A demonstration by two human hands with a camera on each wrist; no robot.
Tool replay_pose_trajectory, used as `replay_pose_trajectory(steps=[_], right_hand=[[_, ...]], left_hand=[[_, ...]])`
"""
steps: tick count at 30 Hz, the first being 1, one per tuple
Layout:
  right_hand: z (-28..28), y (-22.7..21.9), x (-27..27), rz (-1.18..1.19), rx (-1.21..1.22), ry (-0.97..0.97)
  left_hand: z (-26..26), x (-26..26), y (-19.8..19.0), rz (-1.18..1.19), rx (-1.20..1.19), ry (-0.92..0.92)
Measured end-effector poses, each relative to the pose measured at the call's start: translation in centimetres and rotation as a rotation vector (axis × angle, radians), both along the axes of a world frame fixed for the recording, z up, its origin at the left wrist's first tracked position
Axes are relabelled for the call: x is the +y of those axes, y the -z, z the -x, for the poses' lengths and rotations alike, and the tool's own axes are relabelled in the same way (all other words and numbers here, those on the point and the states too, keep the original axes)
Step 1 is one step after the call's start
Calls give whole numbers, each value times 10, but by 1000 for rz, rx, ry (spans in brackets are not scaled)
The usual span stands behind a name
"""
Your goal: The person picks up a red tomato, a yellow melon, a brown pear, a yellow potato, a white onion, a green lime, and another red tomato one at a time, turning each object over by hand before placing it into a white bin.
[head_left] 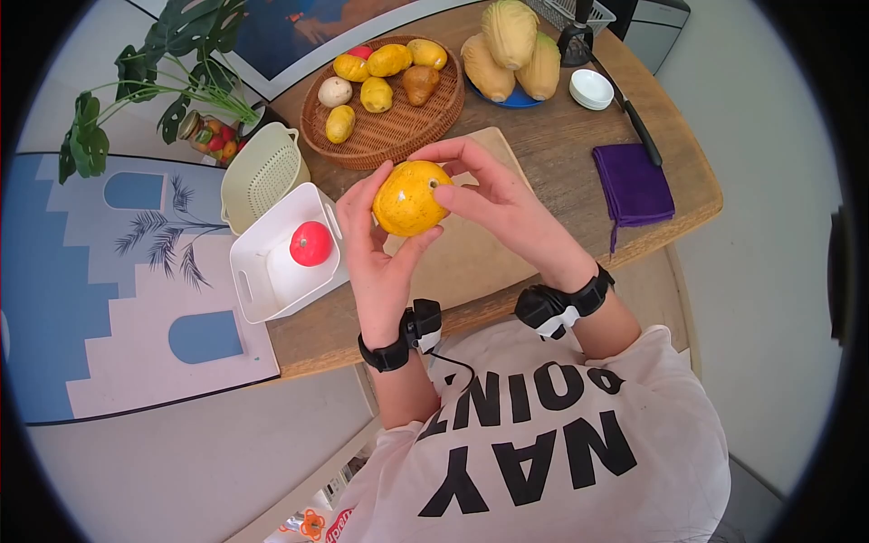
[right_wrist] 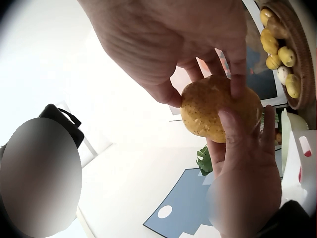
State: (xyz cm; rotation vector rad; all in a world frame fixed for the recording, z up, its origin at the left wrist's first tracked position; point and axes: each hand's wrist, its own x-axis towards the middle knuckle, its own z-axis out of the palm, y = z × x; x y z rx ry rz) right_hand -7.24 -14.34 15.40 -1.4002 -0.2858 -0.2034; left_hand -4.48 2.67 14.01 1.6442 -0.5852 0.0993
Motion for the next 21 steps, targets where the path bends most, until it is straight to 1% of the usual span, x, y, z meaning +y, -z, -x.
replay_pose_trajectory(steps=[1, 3, 7, 9, 10, 13, 15, 16, 18, 19, 21], right_hand=[[0, 0, 0, -4, 7, 4], [1, -1, -2, -85, 73, -9], [1, 1, 0, -264, 170, -40], [0, 2, 1, -243, 195, -39], [0, 4, 2, -231, 208, -39], [-2, 21, 7, -12, 36, 10], [0, 18, 7, 13, 56, 3], [0, 16, 7, 26, 66, -1], [-1, 13, -1, -70, 161, -58], [-1, 10, -3, -118, 209, -88], [1, 1, -3, -43, 111, -14]], left_hand=[[0, 0, -1, 69, 50, 1], [1, 0, -2, 208, 149, 4], [1, -5, -5, 245, 82, -29], [2, -11, -7, 224, 57, -15], [3, -12, -6, 165, 4, -52], [2, -13, -3, -34, -140, -163], [-1, -6, 1, -194, -217, -238], [-2, -3, 0, -122, -130, -161], [-3, 3, -1, 23, 44, -8], [-1, 4, -1, 170, 142, 36], [5, 3, 0, 465, 335, 126]])
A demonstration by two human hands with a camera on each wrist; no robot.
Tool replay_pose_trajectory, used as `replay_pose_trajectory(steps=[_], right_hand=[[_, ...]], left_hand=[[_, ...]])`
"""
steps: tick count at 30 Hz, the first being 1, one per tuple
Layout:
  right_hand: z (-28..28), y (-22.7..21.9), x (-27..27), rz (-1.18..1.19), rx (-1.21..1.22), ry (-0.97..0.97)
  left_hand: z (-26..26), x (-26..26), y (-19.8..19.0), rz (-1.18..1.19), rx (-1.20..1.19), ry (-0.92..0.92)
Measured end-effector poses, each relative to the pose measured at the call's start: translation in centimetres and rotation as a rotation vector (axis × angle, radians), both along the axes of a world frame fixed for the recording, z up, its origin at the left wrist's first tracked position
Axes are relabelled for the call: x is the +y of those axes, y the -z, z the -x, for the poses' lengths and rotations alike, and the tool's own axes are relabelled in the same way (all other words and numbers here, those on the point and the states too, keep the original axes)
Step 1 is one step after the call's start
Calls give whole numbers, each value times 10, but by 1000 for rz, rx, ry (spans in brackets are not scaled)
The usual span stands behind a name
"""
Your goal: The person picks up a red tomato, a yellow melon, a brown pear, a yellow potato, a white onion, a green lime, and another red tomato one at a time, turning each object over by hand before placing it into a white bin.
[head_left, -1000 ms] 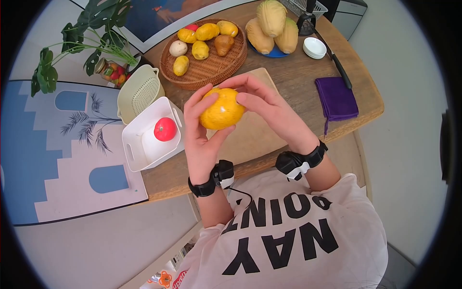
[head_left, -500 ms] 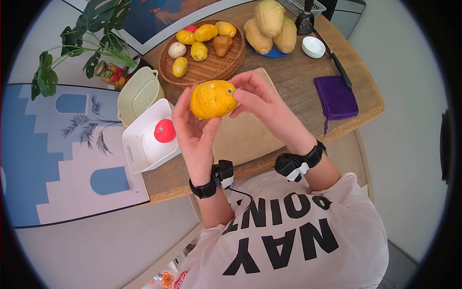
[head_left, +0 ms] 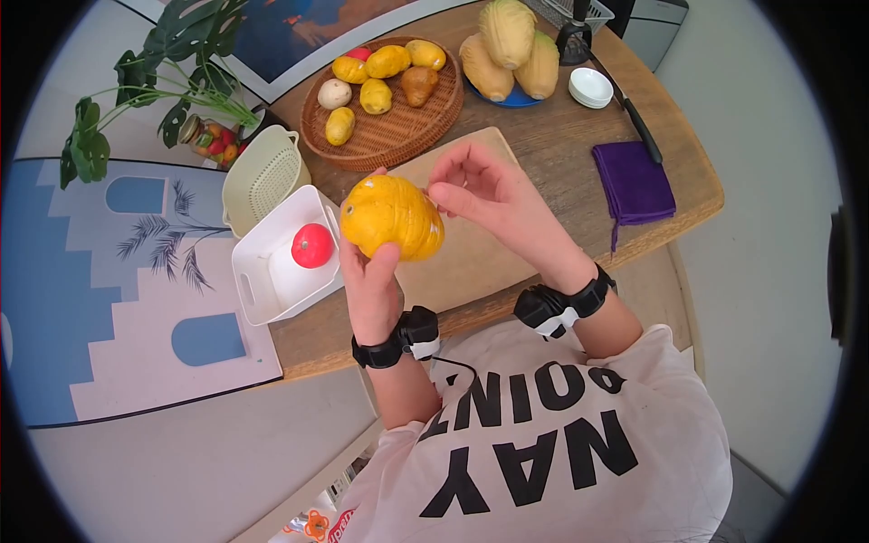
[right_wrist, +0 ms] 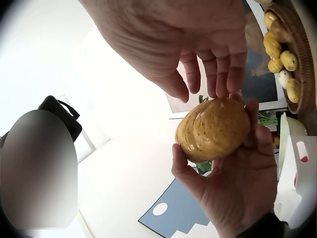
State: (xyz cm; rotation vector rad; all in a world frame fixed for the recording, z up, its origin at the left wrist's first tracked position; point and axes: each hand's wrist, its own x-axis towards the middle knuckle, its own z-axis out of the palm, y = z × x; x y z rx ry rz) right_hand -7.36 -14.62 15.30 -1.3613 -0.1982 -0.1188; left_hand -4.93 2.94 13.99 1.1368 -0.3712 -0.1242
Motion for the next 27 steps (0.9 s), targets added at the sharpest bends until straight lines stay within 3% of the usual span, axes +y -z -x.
replay_pose_trajectory(steps=[3, 4, 6, 7, 10, 15, 18, 21, 24, 27], right_hand=[[4, -11, 3, 316, -337, 123], [4, -12, 5, 455, -481, 166], [2, -10, 7, 521, -478, 203], [1, -10, 7, 555, -477, 222], [2, -8, 4, 508, -417, 182], [3, -11, 8, 610, -577, 104], [0, -6, 7, 524, -481, 137], [1, -10, 9, 542, -468, 155], [1, -10, 9, 548, -576, 92], [1, -6, 12, 502, -560, 136]], left_hand=[[-2, 8, 13, -187, -6, 22], [0, 9, 13, -116, 38, 84], [2, 10, 12, 27, 124, 211], [1, 10, 13, 37, 116, 184], [-2, 8, 7, 61, 104, 106], [-2, -10, -6, 208, 259, -70], [-6, 6, 2, 264, 273, 48], [-10, 12, 2, 308, 187, 308], [-1, -3, -12, 326, 307, 2], [-7, 5, -1, 334, 261, 104]])
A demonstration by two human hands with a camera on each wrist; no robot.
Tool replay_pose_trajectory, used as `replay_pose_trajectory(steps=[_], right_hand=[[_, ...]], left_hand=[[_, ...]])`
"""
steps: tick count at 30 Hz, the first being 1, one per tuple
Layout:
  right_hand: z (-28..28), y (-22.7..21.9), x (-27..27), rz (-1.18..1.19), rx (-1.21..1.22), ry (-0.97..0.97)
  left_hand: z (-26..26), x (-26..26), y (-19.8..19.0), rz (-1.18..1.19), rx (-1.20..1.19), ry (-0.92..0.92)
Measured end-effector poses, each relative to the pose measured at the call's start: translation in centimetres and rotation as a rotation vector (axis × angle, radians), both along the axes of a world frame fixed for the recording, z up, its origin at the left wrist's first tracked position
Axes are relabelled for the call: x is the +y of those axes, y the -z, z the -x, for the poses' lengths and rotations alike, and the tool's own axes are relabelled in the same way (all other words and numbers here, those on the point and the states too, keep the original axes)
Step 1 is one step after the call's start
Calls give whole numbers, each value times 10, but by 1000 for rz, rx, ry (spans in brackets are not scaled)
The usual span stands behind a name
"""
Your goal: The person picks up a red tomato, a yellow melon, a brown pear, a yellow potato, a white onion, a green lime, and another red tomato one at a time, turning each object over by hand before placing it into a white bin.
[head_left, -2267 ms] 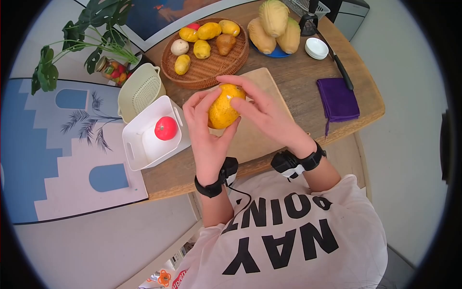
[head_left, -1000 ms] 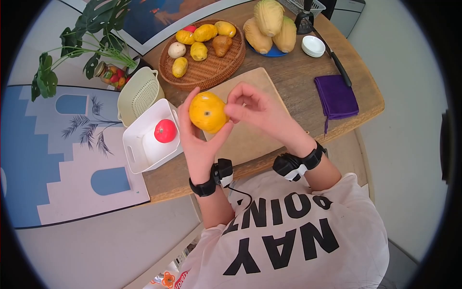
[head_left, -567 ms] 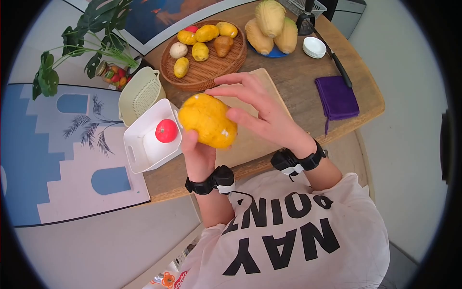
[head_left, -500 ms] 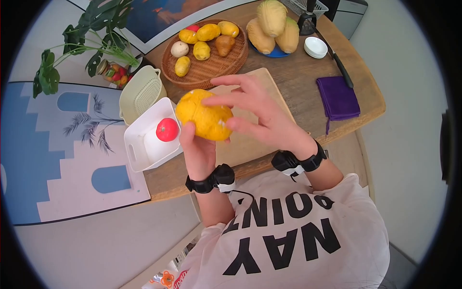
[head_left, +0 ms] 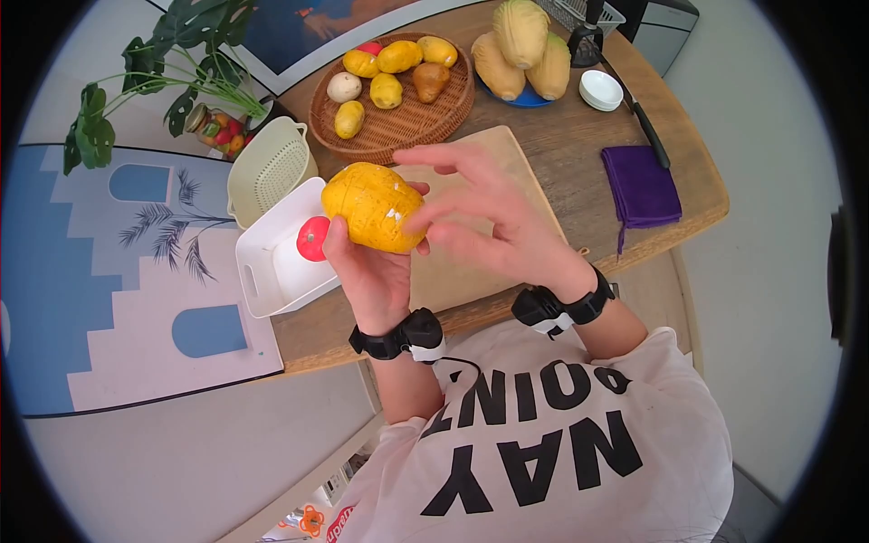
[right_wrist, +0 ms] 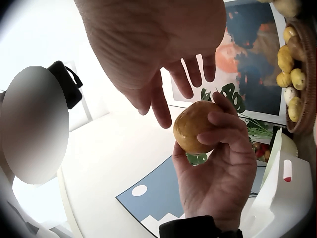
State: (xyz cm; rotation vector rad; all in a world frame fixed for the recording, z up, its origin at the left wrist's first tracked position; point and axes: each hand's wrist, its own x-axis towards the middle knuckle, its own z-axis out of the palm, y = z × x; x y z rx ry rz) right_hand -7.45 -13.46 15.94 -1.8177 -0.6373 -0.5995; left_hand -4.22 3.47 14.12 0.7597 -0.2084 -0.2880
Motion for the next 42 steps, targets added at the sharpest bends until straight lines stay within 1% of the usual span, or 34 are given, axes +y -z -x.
replay_pose_trajectory(steps=[1, 4, 6, 7, 9, 10, 12, 13, 15, 16, 18, 19, 22, 24, 25, 27, 28, 30, 31, 33, 34, 36, 39, 40, 42], right_hand=[[0, 1, 1, -29, 18, 35], [-3, 5, -3, 41, -18, -12], [2, 6, -8, -51, 129, -128], [4, 6, -9, -99, 204, -184], [4, 0, -4, -94, 166, -132], [3, -2, -1, -91, 146, -106], [3, -4, 6, 95, 48, -30], [4, -4, 9, 187, -1, 8], [2, 4, 15, 243, 19, 47], [1, 7, 16, 271, 27, 68], [-2, 10, 13, 105, 87, -5], [-3, 10, 12, 22, 119, -45], [6, 3, 11, -434, 564, -269], [5, 4, 9, -499, 689, -358], [5, 5, 9, -531, 751, -402], [6, 4, 9, -516, 782, -361], [6, 4, 10, -508, 799, -342], [8, 6, 12, -382, 687, -311], [8, 7, 12, -319, 630, -294], [6, 5, 9, -302, 620, -355], [5, 4, 8, -294, 615, -384], [3, 5, 8, -321, 603, -371], [1, 7, 4, -341, 654, -379], [0, 7, 2, -344, 682, -385], [-4, 13, -2, -338, 666, -426]], left_hand=[[0, 0, 0, 6, 1, -9], [1, 1, -1, 3, 16, -55], [1, -3, -4, -31, 49, -106], [1, -1, -3, -34, 28, -90], [-1, 5, 1, -40, -19, -53], [-3, 9, 6, -38, -55, 14], [-6, 16, 18, -33, -126, 146], [-3, 9, 14, -155, -141, -16], [6, -14, 2, -397, -167, -340], [4, -13, 4, -496, -266, -356], [1, -8, 8, -694, -464, -386], [2, -8, 7, -711, -484, -390], [9, -11, -2, -725, -521, -395], [13, -11, -6, -688, -511, -392], [12, -11, -5, -719, -539, -423], [10, -12, -2, -782, -593, -486], [8, -12, -1, -761, -537, -463], [4, -9, 0, -719, -425, -418], [2, -9, 2, -598, -292, -363], [-3, -8, 8, -354, -31, -249], [-5, -4, 13, -335, -25, -182], [-6, 6, 19, -298, -14, -48], [-3, 3, 15, -298, -15, -55], [-1, 0, 11, -292, 5, -78], [2, -6, 3, -279, 42, -120]])
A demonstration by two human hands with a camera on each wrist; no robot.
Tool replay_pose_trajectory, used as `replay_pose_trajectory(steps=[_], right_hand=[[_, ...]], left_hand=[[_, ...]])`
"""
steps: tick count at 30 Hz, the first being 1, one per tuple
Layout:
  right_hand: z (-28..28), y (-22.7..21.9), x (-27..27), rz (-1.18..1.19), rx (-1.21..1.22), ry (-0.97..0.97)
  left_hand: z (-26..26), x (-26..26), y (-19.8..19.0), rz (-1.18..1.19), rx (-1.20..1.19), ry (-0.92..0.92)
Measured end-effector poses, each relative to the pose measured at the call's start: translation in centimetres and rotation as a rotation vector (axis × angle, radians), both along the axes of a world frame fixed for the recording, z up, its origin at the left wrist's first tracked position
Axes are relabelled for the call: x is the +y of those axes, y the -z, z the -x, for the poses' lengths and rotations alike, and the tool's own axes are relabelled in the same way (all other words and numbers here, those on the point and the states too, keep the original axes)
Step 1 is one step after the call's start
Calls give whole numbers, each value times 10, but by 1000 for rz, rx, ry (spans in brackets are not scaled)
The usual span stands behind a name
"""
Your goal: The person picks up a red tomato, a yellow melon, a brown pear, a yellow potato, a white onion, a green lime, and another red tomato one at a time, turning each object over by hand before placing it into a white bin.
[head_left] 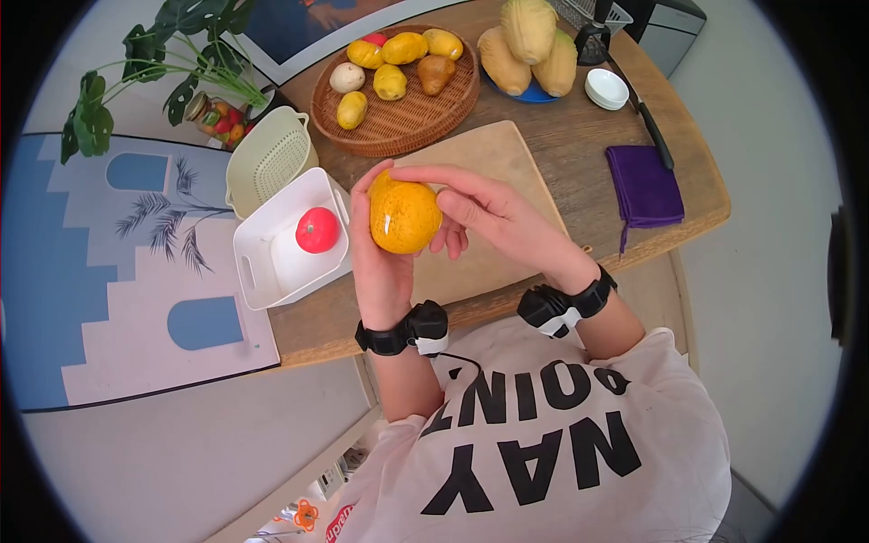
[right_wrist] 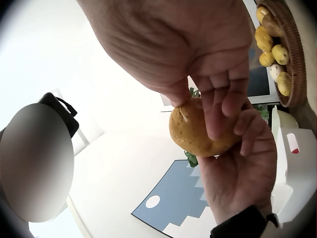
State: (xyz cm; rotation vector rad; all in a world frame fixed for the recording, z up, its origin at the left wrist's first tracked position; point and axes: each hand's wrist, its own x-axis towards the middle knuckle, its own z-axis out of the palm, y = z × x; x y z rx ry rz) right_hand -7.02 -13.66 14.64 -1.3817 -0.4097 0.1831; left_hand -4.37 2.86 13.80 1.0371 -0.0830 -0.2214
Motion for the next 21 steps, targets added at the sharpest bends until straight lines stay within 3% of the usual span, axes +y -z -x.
replay_pose_trajectory(steps=[4, 7, 13, 16, 21], right_hand=[[-1, 10, 8, 42, -214, 114], [6, -2, 11, 253, -216, 272], [-4, 13, 10, 7, -241, 380], [-1, 7, 9, 1, -238, 397], [-2, 5, 6, -67, -21, 345]], left_hand=[[-2, 2, 4, -46, -77, -76], [0, 2, -3, -165, -160, -99], [11, 0, -18, -128, -252, -33], [13, 0, -23, -175, -294, -34], [11, 4, -16, -292, -312, -43]])
